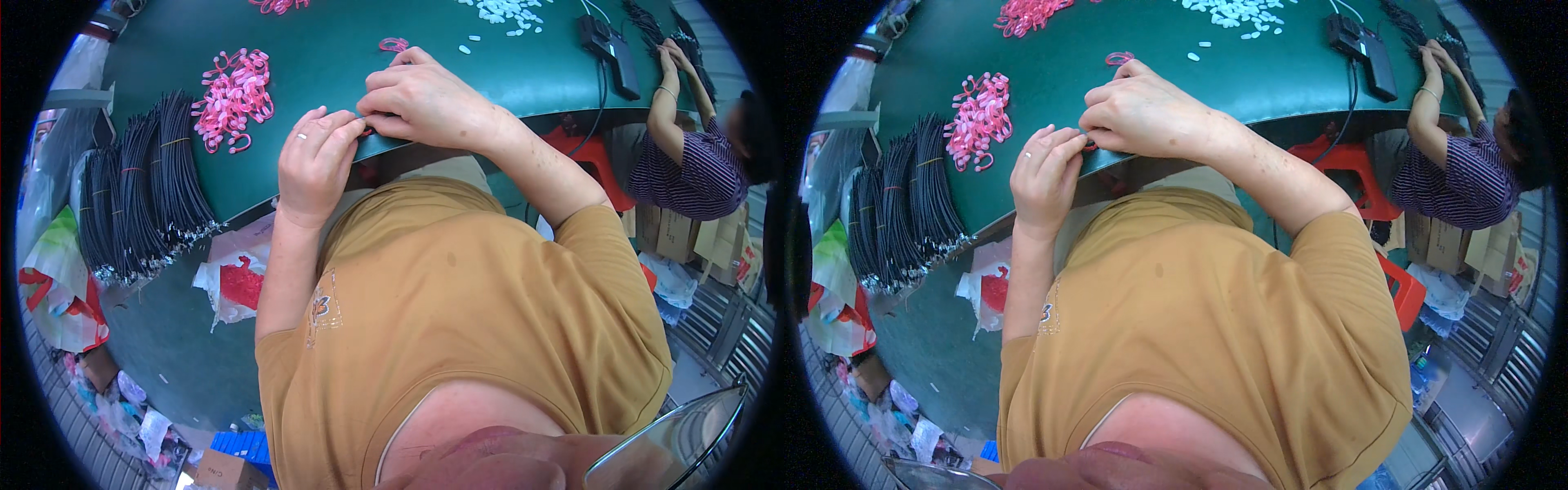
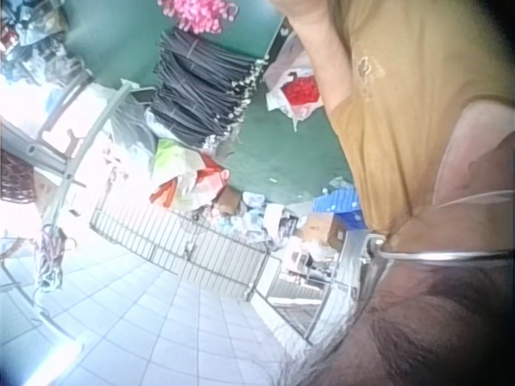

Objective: The person assembles plastic clips by taking pink plastic clips and white caps from the table, fitting the white caps onto the clips by hand, and placing the finished clips into a pile on the table.

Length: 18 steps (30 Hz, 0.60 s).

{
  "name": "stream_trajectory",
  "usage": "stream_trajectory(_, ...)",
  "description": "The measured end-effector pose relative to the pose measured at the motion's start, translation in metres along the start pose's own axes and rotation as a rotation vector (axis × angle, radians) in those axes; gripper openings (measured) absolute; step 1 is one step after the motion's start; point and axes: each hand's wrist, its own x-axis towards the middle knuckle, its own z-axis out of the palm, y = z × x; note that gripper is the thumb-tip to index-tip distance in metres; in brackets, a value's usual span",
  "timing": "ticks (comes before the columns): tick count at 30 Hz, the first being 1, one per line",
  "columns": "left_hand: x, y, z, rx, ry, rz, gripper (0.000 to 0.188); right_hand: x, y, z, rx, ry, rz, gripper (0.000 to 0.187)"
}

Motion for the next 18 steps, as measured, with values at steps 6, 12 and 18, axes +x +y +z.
stream_trajectory(6,-0.001,0.0,0.0,-0.062,-0.015,-0.058,0.022,-0.001,-0.006,0.001,0.079,-0.081,0.034,0.014)
stream_trajectory(12,-0.004,0.0,0.002,-0.044,0.0,-0.097,0.02,-0.003,0.002,-0.003,0.216,-0.062,0.119,0.014)
stream_trajectory(18,-0.003,-0.001,0.003,-0.037,0.0,-0.08,0.019,0.0,0.003,-0.005,0.264,-0.094,0.153,0.015)
